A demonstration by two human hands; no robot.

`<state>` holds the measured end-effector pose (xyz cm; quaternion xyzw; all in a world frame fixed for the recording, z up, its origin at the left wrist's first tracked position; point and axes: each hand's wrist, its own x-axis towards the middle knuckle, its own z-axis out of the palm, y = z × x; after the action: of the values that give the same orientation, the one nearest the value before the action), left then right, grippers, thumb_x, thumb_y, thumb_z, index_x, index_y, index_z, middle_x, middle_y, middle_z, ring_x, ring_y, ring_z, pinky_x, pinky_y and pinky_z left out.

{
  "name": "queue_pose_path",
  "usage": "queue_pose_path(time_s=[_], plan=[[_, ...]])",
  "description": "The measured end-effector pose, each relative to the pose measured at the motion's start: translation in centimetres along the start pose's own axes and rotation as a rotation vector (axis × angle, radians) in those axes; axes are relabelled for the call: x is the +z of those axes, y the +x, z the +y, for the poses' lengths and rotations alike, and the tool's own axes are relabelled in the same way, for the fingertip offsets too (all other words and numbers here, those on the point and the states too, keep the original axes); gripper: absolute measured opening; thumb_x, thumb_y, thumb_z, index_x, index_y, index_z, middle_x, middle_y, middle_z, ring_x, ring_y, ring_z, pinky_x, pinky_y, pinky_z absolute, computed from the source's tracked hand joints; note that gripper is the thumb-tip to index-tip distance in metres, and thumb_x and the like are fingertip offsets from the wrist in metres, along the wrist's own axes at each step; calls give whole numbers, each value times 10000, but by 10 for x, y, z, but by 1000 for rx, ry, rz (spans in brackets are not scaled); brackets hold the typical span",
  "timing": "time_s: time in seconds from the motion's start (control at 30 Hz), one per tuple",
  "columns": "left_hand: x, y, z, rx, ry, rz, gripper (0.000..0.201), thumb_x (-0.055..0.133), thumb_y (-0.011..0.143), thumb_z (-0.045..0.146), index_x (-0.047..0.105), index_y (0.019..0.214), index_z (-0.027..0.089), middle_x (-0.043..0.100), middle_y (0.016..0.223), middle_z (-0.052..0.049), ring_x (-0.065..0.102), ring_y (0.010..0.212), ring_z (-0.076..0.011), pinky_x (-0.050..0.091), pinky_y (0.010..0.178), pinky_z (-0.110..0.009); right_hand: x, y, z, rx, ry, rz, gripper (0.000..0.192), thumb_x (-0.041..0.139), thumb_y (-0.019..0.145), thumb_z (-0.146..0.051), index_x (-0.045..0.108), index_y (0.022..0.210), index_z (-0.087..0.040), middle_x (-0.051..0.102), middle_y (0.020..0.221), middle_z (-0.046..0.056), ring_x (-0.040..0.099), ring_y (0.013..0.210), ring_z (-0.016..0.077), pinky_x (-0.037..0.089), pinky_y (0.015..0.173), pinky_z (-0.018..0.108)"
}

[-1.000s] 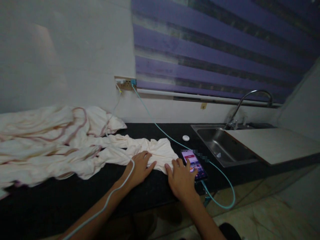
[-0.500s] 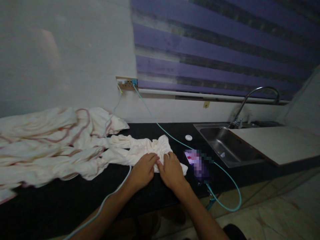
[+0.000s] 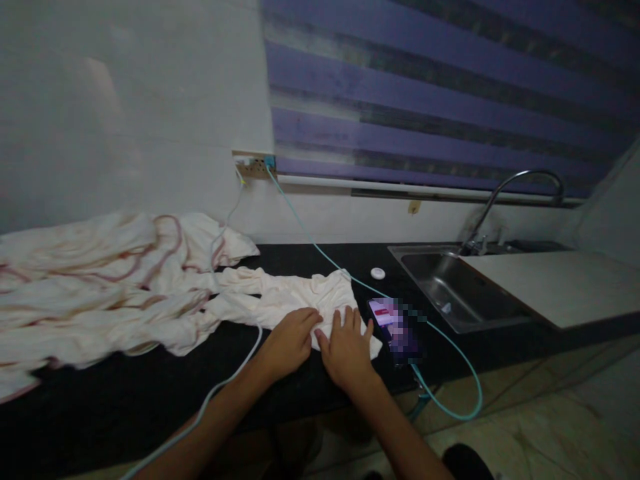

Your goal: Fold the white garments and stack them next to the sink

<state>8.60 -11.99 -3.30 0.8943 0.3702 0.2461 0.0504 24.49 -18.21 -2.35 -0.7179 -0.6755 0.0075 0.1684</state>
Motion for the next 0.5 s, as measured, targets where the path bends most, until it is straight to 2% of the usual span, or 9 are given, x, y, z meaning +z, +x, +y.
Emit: queue_pose_path(time_s=[0.13, 0.23, 0.37, 0.5], plan=[[3, 0, -1, 27, 8, -10, 467, 459, 855, 19, 683, 1245, 145, 685, 1308, -136, 614, 1279, -251, 515, 1154, -461, -12, -13, 3, 43, -27, -2, 621, 387, 1082, -527, 522, 1558, -153, 434, 1644, 209, 290, 1550, 457, 134, 1197, 761], [5, -1, -2, 30, 7, -25, 455, 460, 873, 30, 676, 1256, 146, 673, 1333, -139, 598, 1305, -258, 502, 1166, -475, -21, -20, 7, 65, -41, 1, 572, 392, 1084, -522, 573, 1518, -196, 475, 1623, 186, 276, 1550, 460, 137, 1181, 776], [5, -1, 0, 25, -7, -39, 418, 460, 903, 48, 671, 1251, 141, 664, 1338, -142, 593, 1298, -260, 494, 1167, -482, -29, -21, 14, 84, -45, 3, 520, 380, 1090, -529, 632, 1444, -244, 523, 1586, 160, 316, 1515, 472, 206, 1131, 796], [0, 0, 5, 39, -25, -39, 407, 453, 910, 51, 657, 1247, 152, 671, 1296, -119, 601, 1251, -243, 504, 1142, -458, -31, -12, 19, 80, -30, 1, 513, 379, 1092, -542, 667, 1374, -226, 575, 1511, 189, 427, 1419, 478, 284, 1063, 809]])
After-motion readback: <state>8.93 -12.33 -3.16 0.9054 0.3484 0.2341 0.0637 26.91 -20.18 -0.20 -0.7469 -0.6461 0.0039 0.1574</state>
